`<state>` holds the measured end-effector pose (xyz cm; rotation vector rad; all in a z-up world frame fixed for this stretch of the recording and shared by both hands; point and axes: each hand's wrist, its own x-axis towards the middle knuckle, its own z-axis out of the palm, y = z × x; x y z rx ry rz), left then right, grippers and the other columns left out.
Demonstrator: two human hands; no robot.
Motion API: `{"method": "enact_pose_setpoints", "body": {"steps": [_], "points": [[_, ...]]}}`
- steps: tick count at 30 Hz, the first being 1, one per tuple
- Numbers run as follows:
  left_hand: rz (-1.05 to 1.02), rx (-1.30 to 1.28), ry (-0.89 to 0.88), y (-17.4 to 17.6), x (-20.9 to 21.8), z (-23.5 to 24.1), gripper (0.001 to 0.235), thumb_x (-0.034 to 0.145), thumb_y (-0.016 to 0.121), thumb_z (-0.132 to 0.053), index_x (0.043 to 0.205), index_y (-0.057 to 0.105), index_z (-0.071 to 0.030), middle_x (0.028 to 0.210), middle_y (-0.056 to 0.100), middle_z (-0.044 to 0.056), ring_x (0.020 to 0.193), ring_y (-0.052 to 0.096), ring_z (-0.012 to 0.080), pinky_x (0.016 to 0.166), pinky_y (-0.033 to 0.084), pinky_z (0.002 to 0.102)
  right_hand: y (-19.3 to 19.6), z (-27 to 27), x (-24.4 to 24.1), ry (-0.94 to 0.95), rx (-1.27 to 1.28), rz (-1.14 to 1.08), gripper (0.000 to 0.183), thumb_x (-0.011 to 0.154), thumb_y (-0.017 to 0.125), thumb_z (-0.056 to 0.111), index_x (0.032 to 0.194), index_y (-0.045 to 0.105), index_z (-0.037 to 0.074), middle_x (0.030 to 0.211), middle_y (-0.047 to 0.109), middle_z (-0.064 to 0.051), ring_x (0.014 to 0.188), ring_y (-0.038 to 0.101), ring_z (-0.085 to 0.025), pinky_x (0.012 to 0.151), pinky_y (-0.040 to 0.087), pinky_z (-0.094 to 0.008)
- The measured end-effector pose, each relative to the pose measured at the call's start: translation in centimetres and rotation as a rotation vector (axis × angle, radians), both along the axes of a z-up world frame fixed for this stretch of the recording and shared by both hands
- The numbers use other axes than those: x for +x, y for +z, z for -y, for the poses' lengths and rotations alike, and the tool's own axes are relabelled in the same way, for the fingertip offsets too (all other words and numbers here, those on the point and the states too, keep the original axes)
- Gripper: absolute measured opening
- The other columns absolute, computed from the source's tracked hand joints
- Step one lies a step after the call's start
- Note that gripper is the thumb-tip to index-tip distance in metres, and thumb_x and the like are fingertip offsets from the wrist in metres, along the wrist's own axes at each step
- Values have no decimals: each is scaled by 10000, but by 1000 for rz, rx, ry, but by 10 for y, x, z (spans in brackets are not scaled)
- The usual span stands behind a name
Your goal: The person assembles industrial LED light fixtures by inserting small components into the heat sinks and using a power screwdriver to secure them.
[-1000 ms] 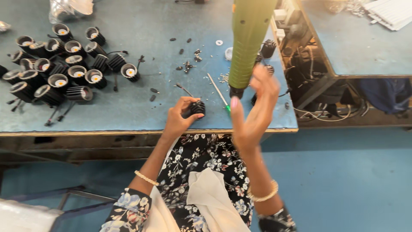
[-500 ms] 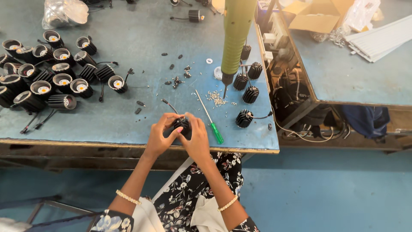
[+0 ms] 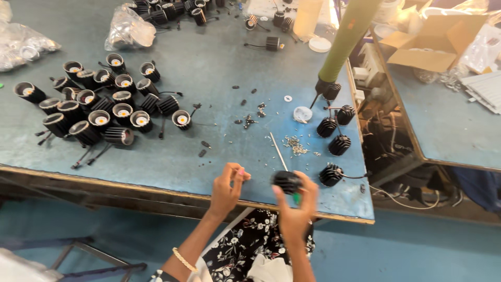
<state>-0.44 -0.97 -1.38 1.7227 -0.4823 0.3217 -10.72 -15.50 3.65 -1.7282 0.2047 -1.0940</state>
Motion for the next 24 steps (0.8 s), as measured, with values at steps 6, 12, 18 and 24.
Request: {"method": "enact_pose_setpoints", "body": {"steps": [6,12,18,24], "points": [[66,46,-25,2,-2,-4,145,1021,603,-154,959,614,-23,853,786,99,798,789,209,693,588,318,21,68,-52,-345,-54,126,488,959,836,98,1352,561,7,1337,550,-65,1202,591,-144,1033,513,-287],[92,76,-25,5,-5,-6,162,1015,622,-147,925,649,-16,847,773,96,794,777,208,703,576,319,12,107,-77,-607,-53,-46,451,943,849,134,1300,604,9,1271,576,-75,1104,617,-152,793,530,-272],[121,80,-14,6,-7,-7,232,1018,642,-163,839,640,-16,796,763,84,746,770,197,666,555,307,-18,122,-62,-589,-69,-200,464,875,857,229,1234,655,16,1190,615,-72,1005,638,-159,779,555,-282],[110,80,7,6,-7,-6,250,1025,635,-163,826,632,-12,784,759,77,726,764,191,657,550,302,-32,128,-41,-567,-34,-333,547,809,880,297,1230,665,23,1097,629,-70,908,623,-191,759,523,-330]]}}
